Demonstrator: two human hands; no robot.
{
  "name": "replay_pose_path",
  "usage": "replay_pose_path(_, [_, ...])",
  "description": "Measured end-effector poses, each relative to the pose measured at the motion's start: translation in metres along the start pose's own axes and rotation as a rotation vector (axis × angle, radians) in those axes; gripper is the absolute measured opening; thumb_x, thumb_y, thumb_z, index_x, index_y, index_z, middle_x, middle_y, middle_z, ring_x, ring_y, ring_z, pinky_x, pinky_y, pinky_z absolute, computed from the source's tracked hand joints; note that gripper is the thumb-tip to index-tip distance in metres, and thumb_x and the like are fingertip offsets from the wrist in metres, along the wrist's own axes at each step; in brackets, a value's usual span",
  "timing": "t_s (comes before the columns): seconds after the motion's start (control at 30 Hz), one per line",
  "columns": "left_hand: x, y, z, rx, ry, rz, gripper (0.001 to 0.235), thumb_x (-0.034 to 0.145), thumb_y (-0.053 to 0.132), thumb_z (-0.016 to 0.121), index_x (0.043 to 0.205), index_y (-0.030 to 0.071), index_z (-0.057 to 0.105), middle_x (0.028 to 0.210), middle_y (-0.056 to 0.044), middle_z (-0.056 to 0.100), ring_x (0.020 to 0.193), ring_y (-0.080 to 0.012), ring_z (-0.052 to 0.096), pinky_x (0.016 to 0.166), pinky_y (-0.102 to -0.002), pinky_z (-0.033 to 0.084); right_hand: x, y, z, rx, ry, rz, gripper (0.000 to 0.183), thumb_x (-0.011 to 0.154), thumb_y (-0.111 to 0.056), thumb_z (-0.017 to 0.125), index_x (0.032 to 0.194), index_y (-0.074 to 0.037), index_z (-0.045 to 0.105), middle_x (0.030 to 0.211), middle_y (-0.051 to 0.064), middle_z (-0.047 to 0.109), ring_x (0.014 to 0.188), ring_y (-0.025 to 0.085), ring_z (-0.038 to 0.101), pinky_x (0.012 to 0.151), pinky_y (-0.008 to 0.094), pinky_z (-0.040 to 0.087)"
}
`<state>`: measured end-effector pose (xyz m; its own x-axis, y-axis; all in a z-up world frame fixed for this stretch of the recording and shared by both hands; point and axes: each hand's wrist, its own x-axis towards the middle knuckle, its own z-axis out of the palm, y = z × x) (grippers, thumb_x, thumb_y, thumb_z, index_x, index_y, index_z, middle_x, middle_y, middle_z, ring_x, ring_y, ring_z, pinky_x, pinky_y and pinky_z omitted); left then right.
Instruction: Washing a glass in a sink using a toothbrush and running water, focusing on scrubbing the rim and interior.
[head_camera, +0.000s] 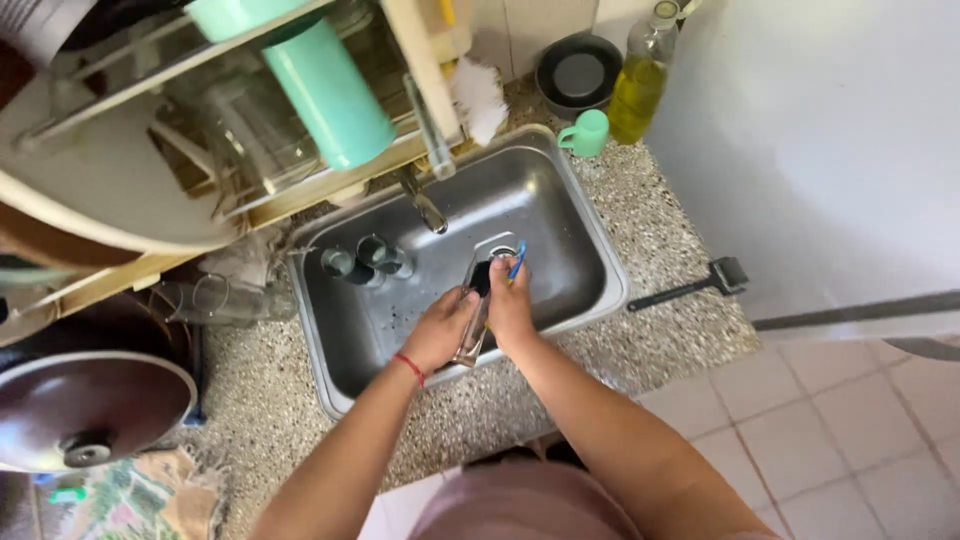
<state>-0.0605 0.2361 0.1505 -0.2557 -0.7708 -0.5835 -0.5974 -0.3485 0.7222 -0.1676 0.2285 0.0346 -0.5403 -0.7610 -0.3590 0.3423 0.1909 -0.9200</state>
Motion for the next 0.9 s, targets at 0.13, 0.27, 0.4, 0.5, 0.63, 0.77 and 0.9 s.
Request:
replay_pose_path(0.13, [0.018,0.017,-0.006,0.047,0.146,-0.013,0.067,0.098,0.054,0.047,0.141,0.004,0.054,0.137,-0.025,0.059,0.135,-0.0392,0.048,0.114,-0.048,0.036,0.022,0.012,0.022,-0.012,-0.035,0.062,0.031,0.099,-0.046,0.058,0.109,-0.017,0.058,0.084,0.001,0.055,0.077,0.016,0.051,0.072,0.030,0.042])
replay_pose_path(0.27, [0.042,0.025,-0.008,0.122,0.203,-0.084,0.067,0.097,0.051,0.042,0.149,0.008,0.044,0.146,-0.024,0.049,0.139,-0.0379,0.042,0.119,-0.047,0.029,0.058,0.052,0.045,-0.025,-0.056,0.064,0.048,0.101,-0.052,0.051,0.117,-0.008,0.061,0.109,0.019,0.067,0.109,0.032,0.062,0.097,0.045,0.045])
replay_pose_path(0.4, [0.076,0.001,-0.012,0.164,0.177,-0.041,0.059,0.097,0.044,0.040,0.143,0.008,0.049,0.129,-0.030,0.060,0.125,-0.0448,0.054,0.111,-0.053,0.037,0.075,0.077,0.049,-0.130,-0.089,-0.017,0.056,0.102,-0.054,0.047,0.118,-0.003,0.066,0.112,0.024,0.069,0.116,0.038,0.062,0.100,0.050,0.046])
replay_pose_path(0.5, [0.082,-0.008,-0.012,0.197,0.198,0.025,0.048,0.096,0.046,0.041,0.131,0.017,0.058,0.093,-0.017,0.073,0.097,-0.0344,0.070,0.090,-0.049,0.051,0.068,0.044,0.050,-0.163,-0.098,-0.057,0.059,0.101,-0.055,0.045,0.118,-0.001,0.064,0.112,0.024,0.069,0.116,0.039,0.062,0.100,0.052,0.046])
replay_pose_path(0.63, [0.101,-0.022,-0.011,0.155,0.218,-0.038,0.048,0.094,0.055,0.042,0.120,0.019,0.060,0.084,-0.009,0.073,0.087,-0.0244,0.073,0.081,-0.042,0.056,0.060,0.019,0.045,-0.226,-0.128,-0.067,0.046,0.101,-0.050,0.046,0.102,-0.007,0.062,0.090,0.014,0.067,0.096,0.032,0.067,0.084,0.046,0.050])
replay_pose_path(0.77, [0.116,-0.033,-0.026,0.090,0.221,-0.023,0.052,0.094,0.060,0.045,0.098,0.013,0.065,0.079,-0.014,0.070,0.085,-0.0273,0.072,0.079,-0.041,0.058,0.049,0.010,0.051,-0.307,-0.202,-0.093,0.040,0.100,-0.052,0.046,0.096,-0.014,0.061,0.079,0.009,0.066,0.086,0.030,0.069,0.079,0.041,0.052])
replay_pose_path(0.9, [0.125,-0.035,-0.031,0.055,0.232,0.005,0.058,0.094,0.063,0.038,0.084,0.013,0.065,0.065,-0.011,0.067,0.078,-0.0271,0.070,0.078,-0.042,0.054,0.057,0.026,0.051,-0.322,-0.243,-0.110,0.039,0.099,-0.054,0.047,0.097,-0.018,0.061,0.075,0.003,0.065,0.081,0.026,0.068,0.077,0.039,0.052])
